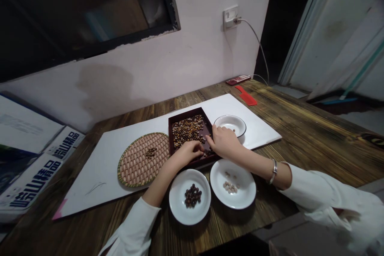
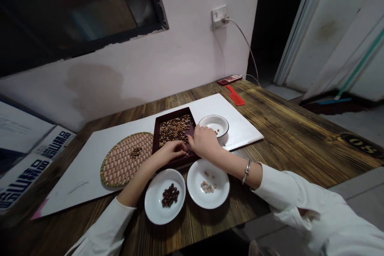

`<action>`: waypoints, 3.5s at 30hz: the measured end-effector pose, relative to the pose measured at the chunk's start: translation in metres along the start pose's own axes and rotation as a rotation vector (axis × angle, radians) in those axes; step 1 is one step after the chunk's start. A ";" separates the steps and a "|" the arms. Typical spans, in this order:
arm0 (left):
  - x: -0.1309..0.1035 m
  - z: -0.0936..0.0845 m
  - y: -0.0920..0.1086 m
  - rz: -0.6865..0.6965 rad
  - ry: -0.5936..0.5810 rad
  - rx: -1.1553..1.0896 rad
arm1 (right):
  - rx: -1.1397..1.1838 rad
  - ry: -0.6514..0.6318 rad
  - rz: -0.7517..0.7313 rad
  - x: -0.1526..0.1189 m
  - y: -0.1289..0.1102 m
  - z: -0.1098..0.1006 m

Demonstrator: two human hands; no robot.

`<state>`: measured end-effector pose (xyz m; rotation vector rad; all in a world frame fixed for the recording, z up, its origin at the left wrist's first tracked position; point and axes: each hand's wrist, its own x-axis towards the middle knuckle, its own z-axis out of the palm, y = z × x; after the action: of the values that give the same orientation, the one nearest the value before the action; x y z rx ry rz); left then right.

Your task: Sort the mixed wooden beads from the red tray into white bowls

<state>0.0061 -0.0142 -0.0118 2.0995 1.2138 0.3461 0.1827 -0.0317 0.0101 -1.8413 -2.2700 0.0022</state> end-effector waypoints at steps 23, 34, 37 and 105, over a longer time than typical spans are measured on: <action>0.002 0.000 -0.003 0.019 0.024 0.113 | -0.010 0.001 -0.012 0.001 0.001 0.002; -0.003 -0.002 0.005 0.026 0.003 0.077 | -0.004 0.002 -0.008 0.000 0.001 0.001; -0.003 -0.002 0.009 0.048 -0.003 0.074 | -0.005 -0.001 -0.011 0.000 0.001 0.001; -0.014 0.003 0.025 0.298 -0.137 -0.265 | 0.003 0.016 -0.015 0.003 0.006 0.006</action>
<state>0.0166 -0.0357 0.0045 2.0324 0.7319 0.4615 0.1863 -0.0267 0.0036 -1.8161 -2.2717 -0.0120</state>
